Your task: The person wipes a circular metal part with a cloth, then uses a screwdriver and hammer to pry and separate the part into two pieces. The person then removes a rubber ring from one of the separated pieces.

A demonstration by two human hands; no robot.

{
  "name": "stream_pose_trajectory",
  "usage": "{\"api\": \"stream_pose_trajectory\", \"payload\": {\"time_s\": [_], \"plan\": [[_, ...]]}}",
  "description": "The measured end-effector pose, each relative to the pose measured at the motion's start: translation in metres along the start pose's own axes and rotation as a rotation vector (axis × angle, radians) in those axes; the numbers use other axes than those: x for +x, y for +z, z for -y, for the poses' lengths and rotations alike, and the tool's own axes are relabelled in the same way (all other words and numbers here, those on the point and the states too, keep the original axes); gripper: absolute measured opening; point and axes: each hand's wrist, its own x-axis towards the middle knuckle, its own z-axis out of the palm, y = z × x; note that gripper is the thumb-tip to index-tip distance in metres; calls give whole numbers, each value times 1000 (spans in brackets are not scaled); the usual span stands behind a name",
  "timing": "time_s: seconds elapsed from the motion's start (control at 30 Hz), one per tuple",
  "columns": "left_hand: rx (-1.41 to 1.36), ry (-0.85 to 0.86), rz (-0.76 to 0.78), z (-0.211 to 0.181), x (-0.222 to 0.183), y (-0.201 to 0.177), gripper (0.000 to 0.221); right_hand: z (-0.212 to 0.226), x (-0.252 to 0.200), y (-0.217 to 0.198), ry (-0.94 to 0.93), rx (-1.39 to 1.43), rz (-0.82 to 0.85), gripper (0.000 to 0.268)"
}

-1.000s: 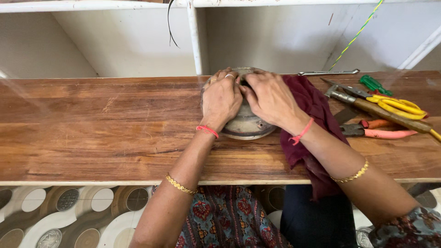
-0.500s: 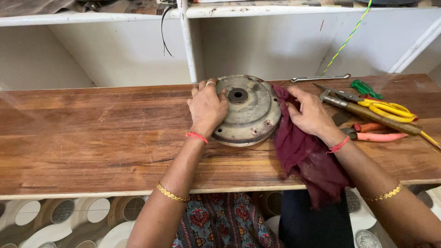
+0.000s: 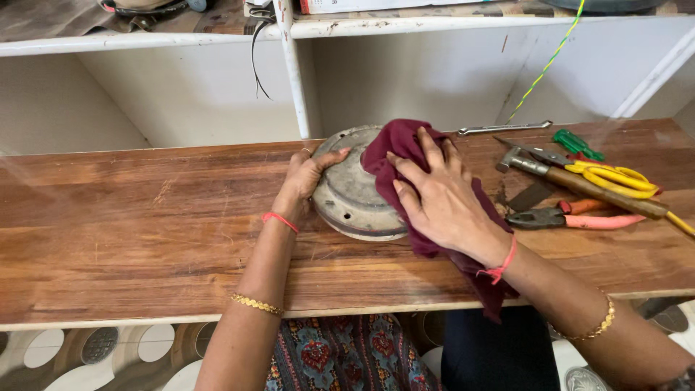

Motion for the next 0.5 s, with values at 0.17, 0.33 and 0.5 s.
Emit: {"api": "stream_pose_trajectory", "payload": {"time_s": [0.17,0.33,0.5], "plan": [[12,83,43,4,0,-3,94,-36,15,23,274,70,242,35],[36,85,58,8,14,-11,90,-79,66,36,113,218,420,27],[87,138,101,18,26,-13,90,-98,120,71,-147,345,451,36]]}}
